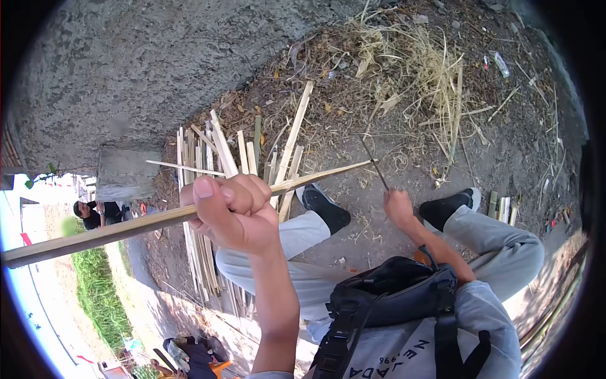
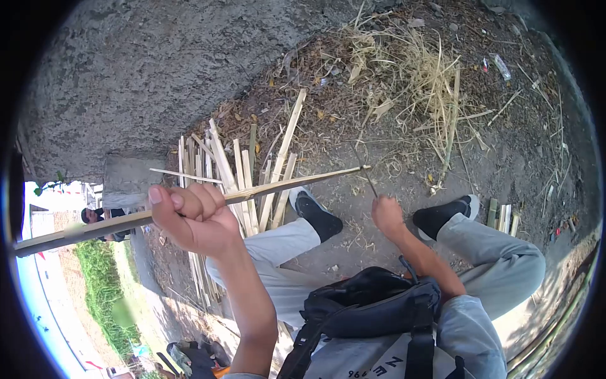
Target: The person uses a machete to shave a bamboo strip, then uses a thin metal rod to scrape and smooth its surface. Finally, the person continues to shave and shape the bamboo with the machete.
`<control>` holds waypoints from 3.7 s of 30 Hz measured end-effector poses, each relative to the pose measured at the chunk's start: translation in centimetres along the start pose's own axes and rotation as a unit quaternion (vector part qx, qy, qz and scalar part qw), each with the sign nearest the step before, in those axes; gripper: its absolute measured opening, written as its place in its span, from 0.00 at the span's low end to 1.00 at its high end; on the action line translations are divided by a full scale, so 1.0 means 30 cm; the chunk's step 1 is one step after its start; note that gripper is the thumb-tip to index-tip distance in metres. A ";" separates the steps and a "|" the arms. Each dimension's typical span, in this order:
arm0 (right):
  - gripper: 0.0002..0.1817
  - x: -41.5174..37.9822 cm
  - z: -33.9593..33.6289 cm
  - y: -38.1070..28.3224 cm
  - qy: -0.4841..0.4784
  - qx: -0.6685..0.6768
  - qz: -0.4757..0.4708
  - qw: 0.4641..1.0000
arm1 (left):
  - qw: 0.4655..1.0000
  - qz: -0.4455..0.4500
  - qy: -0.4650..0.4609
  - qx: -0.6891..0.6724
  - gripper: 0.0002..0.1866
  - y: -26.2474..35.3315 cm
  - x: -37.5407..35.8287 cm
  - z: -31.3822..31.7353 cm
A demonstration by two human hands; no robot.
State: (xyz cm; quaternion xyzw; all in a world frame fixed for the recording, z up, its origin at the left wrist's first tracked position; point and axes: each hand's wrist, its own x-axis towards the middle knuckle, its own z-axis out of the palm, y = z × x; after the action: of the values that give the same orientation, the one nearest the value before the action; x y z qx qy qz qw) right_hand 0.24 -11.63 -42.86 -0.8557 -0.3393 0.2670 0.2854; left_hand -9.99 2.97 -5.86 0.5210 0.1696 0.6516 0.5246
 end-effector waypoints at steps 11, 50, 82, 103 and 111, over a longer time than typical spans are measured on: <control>0.17 -0.018 0.056 -0.025 0.048 0.045 -0.040 0.997 | 1.000 -0.010 -0.010 -0.025 0.17 -0.004 0.054 -0.052; 0.15 -0.104 -0.270 -0.355 -0.038 0.135 -0.106 0.984 | 0.998 0.039 -0.045 0.024 0.20 0.027 -0.050 -0.061; 0.18 -0.039 -0.002 -0.021 -0.023 0.070 -0.026 0.997 | 0.981 -0.029 -0.171 -0.082 0.21 0.015 0.024 -0.098; 0.14 -0.040 -0.010 0.000 -0.056 0.020 -0.026 0.998 | 0.972 -0.044 -0.194 -0.124 0.20 0.047 0.005 -0.207; 0.13 -0.089 -0.087 -0.199 -0.055 0.069 -0.055 0.995 | 0.979 -0.055 -0.170 -0.101 0.23 0.043 0.014 -0.181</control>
State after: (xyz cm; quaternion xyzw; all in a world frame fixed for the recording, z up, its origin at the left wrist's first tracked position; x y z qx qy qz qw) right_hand -2.29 -10.76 -36.35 -0.7980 -0.3819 0.3203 0.3389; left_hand -15.25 4.59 -6.82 0.5586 0.0394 0.5372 0.6307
